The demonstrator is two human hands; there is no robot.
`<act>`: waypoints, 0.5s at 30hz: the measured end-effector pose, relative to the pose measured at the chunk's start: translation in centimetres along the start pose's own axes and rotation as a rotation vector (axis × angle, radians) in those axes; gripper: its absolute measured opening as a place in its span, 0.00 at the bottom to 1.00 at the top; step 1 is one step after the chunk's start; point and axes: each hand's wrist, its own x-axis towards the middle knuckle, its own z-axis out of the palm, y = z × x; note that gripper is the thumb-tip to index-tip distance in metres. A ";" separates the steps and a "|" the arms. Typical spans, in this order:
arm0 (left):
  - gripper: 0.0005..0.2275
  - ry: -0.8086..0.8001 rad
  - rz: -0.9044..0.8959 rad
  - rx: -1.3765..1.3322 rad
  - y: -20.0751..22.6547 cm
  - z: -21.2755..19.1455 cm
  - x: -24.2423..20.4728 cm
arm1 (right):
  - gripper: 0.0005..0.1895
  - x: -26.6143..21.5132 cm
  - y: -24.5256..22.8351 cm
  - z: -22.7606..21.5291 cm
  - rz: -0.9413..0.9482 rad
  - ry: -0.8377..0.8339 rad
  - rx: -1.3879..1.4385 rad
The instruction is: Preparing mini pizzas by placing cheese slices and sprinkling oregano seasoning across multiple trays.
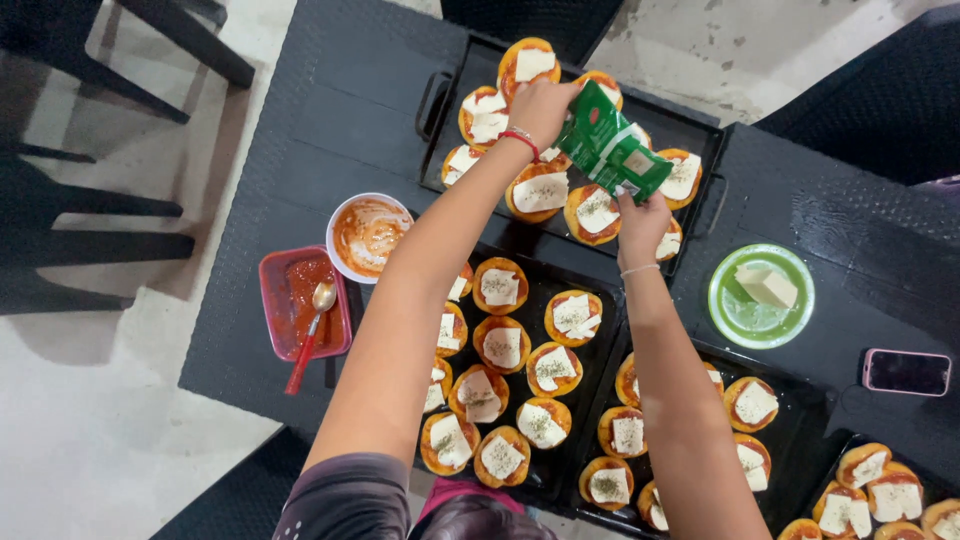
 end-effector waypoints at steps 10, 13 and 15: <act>0.14 -0.016 -0.063 -0.066 -0.8 0.8 1.4 | 0.09 2.0 -0.5 1.2 -0.003 0.012 -0.069; 0.12 -0.032 -0.076 -0.119 0.7 0.1 1.7 | 0.12 2.3 0.9 1.1 0.128 0.024 0.194; 0.13 0.055 -0.003 -0.164 1.8 -0.2 3.5 | 0.19 3.7 2.1 1.3 0.249 0.032 0.453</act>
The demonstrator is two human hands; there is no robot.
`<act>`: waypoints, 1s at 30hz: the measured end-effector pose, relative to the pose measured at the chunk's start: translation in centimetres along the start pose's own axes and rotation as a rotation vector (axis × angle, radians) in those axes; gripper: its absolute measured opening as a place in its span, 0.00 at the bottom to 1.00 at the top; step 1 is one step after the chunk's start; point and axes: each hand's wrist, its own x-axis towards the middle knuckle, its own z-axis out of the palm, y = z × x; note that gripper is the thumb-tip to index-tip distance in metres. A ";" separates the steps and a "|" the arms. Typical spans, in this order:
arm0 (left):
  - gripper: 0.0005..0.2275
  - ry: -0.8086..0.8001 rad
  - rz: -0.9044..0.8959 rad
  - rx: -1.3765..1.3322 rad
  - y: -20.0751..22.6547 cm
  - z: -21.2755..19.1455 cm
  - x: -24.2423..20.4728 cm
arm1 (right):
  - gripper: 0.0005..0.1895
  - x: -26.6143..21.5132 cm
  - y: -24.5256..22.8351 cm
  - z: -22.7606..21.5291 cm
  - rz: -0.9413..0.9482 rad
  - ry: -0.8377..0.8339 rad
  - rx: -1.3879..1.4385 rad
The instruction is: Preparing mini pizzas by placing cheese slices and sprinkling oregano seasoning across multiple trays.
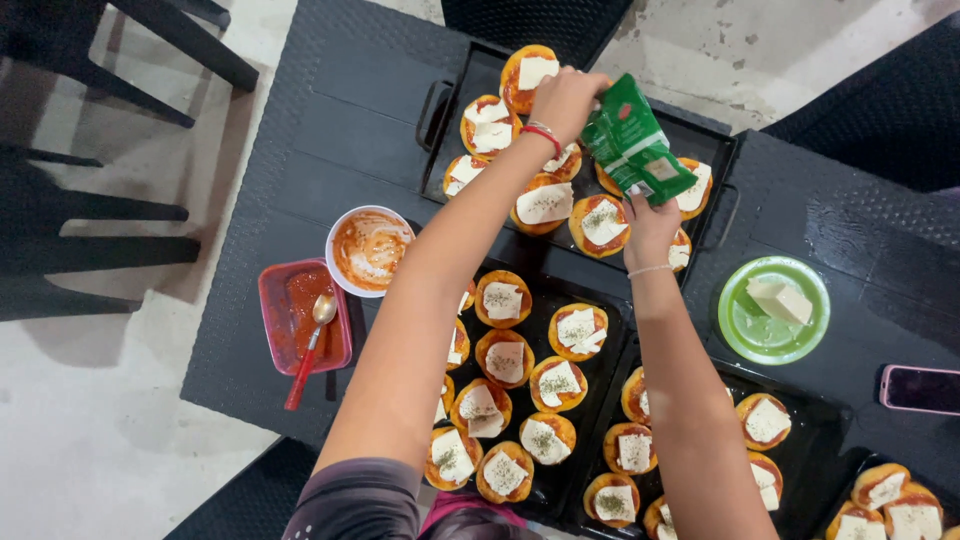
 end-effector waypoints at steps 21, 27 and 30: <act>0.14 0.146 0.119 0.122 -4.3 3.6 5.0 | 0.02 4.2 -2.0 1.1 -0.492 0.139 -0.578; 0.13 0.280 0.127 0.237 -8.3 -0.8 5.1 | 0.10 2.8 -5.4 6.5 -0.500 -0.038 -0.664; 0.13 0.259 0.115 0.233 -9.1 -0.5 3.8 | 0.05 2.9 -6.4 9.1 -0.393 -0.147 -0.731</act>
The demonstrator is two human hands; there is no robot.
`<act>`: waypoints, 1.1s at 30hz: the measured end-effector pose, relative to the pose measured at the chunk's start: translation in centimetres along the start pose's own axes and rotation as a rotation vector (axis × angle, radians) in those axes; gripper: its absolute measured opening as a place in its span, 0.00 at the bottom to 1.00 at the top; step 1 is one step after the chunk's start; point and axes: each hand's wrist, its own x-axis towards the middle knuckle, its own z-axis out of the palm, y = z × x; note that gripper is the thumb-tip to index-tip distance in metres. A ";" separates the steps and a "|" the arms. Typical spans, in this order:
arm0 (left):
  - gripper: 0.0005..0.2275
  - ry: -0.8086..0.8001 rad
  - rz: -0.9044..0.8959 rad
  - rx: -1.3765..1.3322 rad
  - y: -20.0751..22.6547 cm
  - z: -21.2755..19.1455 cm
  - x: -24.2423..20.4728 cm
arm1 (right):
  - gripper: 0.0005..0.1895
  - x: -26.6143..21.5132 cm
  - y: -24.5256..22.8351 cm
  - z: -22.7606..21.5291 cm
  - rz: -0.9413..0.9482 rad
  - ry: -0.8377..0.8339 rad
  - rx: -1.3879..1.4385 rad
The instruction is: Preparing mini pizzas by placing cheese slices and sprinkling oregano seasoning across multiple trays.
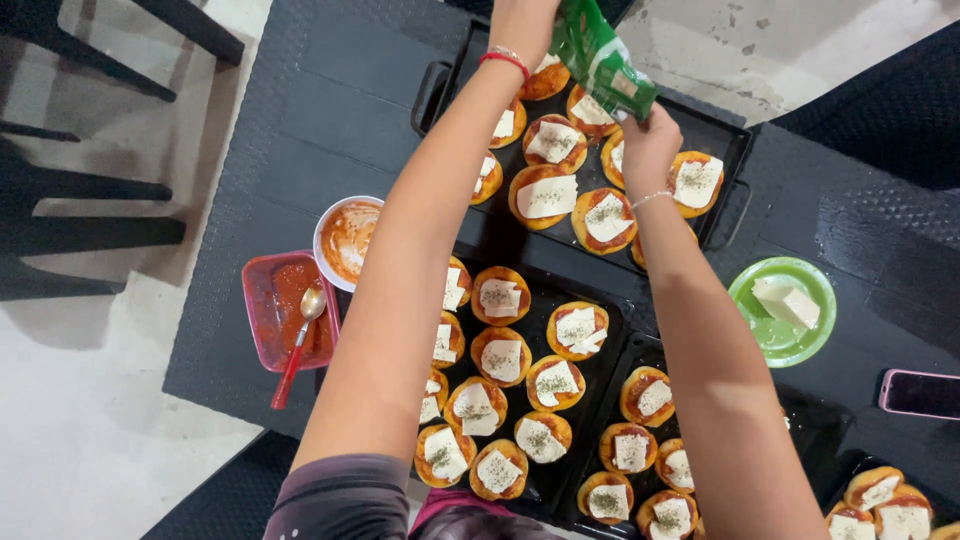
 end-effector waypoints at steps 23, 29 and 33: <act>0.10 -0.191 -0.168 -0.026 -7.4 -5.0 -6.7 | 0.04 -3.1 2.1 4.2 -0.185 -0.107 -0.084; 0.12 -0.220 -0.129 0.045 -6.6 -5.4 -8.3 | 0.05 -4.9 3.4 4.4 -0.090 -0.129 0.003; 0.12 -0.253 -0.156 -0.016 -6.4 -7.3 -9.9 | 0.08 -5.8 4.5 4.5 -0.174 -0.118 -0.099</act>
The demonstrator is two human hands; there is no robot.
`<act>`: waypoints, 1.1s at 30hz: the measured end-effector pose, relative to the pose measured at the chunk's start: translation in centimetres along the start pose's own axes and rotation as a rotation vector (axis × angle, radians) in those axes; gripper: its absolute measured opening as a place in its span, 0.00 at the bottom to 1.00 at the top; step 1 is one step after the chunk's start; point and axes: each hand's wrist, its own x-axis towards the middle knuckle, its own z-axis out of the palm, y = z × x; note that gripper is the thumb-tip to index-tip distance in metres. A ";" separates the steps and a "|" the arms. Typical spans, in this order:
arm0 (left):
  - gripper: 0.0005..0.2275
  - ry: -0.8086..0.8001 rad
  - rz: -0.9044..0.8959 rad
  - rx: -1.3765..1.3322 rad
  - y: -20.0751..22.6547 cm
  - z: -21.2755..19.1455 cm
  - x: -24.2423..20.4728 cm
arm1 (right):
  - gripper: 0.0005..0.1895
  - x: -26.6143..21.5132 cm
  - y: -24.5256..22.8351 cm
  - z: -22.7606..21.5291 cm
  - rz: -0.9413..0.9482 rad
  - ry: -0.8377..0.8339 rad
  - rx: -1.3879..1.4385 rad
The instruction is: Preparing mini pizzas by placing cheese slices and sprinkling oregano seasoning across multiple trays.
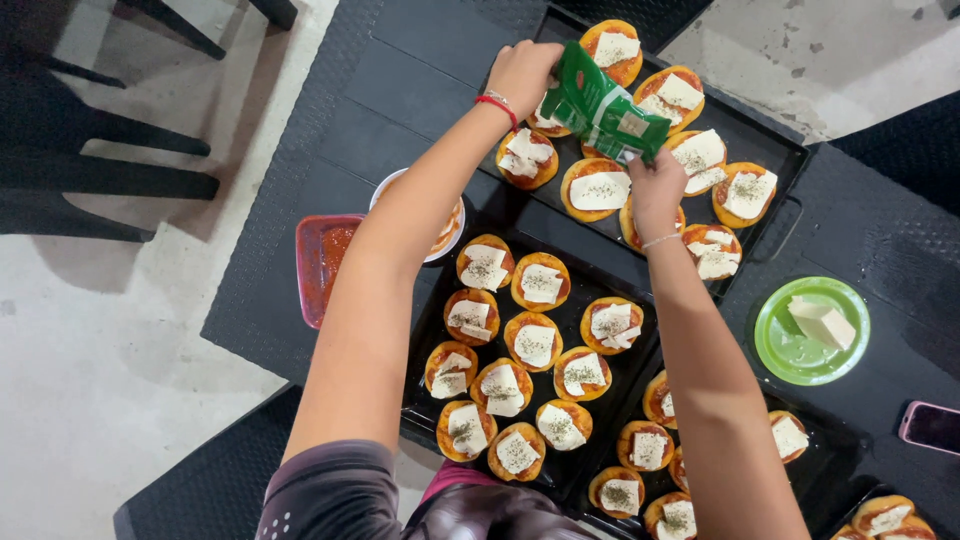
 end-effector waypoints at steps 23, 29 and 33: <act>0.06 -0.011 -0.025 -0.235 6.4 -7.8 -8.5 | 0.15 -9.5 -4.4 -0.3 0.516 -0.156 0.841; 0.04 0.012 0.182 -0.225 13.0 -19.0 -17.4 | 0.22 -16.6 -8.7 -0.8 0.501 -0.428 1.165; 0.05 0.048 0.163 -0.256 14.6 -26.3 -26.4 | 0.30 -23.2 -10.2 -2.8 0.416 -0.587 1.145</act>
